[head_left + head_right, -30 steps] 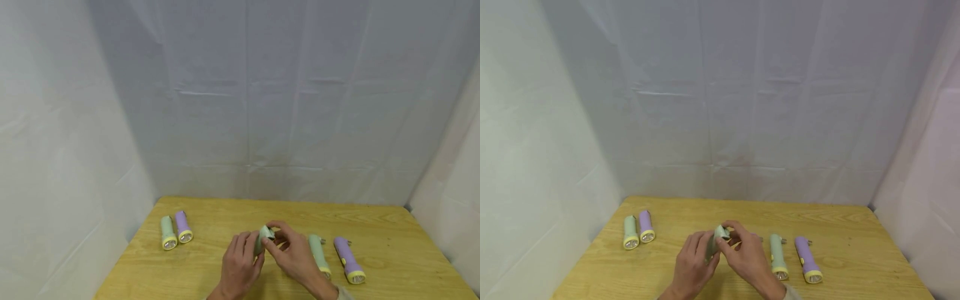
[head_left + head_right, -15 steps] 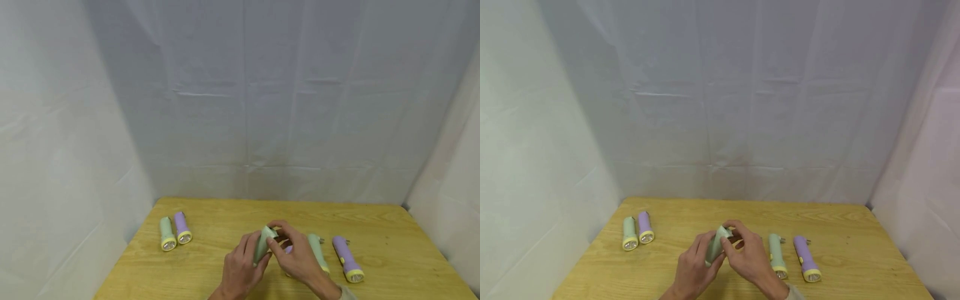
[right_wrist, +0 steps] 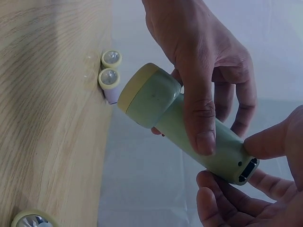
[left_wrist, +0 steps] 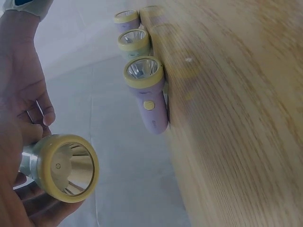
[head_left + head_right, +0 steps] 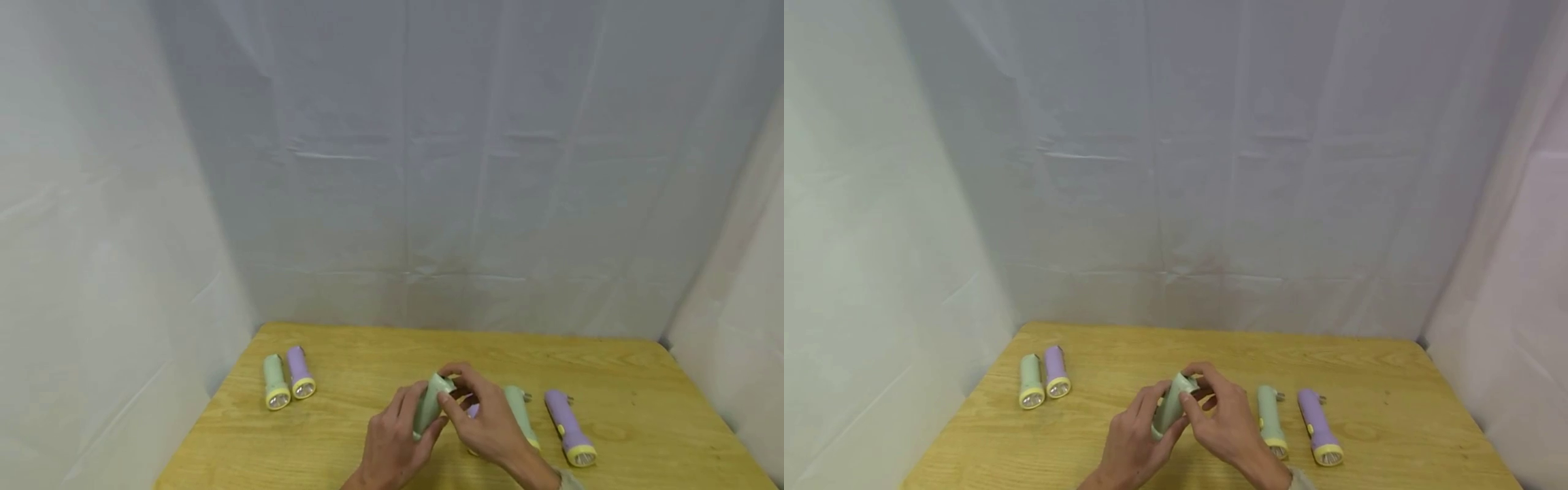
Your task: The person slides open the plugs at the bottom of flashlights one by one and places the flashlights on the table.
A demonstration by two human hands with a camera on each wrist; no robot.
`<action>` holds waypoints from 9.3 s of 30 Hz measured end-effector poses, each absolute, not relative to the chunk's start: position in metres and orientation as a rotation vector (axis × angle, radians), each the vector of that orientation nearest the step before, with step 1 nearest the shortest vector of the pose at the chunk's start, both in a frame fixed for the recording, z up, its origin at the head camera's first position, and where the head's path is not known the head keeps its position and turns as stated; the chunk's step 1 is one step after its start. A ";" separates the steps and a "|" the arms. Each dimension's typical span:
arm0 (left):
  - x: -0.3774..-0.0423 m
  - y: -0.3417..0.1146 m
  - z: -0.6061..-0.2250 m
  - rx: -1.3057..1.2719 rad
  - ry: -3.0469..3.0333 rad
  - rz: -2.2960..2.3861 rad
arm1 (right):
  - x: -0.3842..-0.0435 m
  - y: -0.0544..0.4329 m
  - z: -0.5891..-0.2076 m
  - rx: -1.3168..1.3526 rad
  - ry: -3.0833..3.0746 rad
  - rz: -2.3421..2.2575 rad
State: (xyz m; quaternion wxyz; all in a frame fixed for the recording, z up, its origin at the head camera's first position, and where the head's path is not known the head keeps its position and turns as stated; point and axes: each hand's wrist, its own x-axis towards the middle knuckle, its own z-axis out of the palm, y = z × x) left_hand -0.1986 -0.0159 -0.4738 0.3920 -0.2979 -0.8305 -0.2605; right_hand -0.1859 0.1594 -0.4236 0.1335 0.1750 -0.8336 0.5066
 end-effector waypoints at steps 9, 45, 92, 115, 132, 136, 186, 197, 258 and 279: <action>-0.197 -0.017 -0.474 -0.757 -2.143 -0.670 | -0.186 0.161 -0.424 0.547 -2.424 1.475; -0.196 -0.018 -0.479 -0.850 -2.194 -1.005 | -0.187 0.169 -0.424 0.624 -2.465 1.479; -0.197 -0.045 -0.479 -0.985 -2.503 -1.718 | -0.190 0.178 -0.423 0.778 -2.526 1.538; -0.201 -0.049 -0.478 -0.986 -2.494 -1.720 | -0.196 0.172 -0.426 0.752 -2.494 1.543; -0.200 -0.050 -0.479 -0.949 -2.509 -1.832 | -0.195 0.170 -0.423 0.792 -2.460 1.608; -0.200 -0.049 -0.479 -0.931 -2.519 -1.908 | -0.197 0.172 -0.422 0.761 -2.470 1.667; -0.208 -0.046 -0.492 -0.449 -2.478 -2.315 | -0.199 0.152 -0.457 0.190 -2.380 2.203; -0.213 -0.047 -0.493 -0.406 -2.487 -2.356 | -0.204 0.152 -0.465 0.214 -2.393 2.234; -0.238 -0.040 -0.513 -0.431 -2.618 -2.165 | -0.221 0.142 -0.481 0.188 -2.674 2.087; -0.241 -0.036 -0.516 -0.422 -2.650 -2.128 | -0.224 0.140 -0.485 0.148 -2.664 2.125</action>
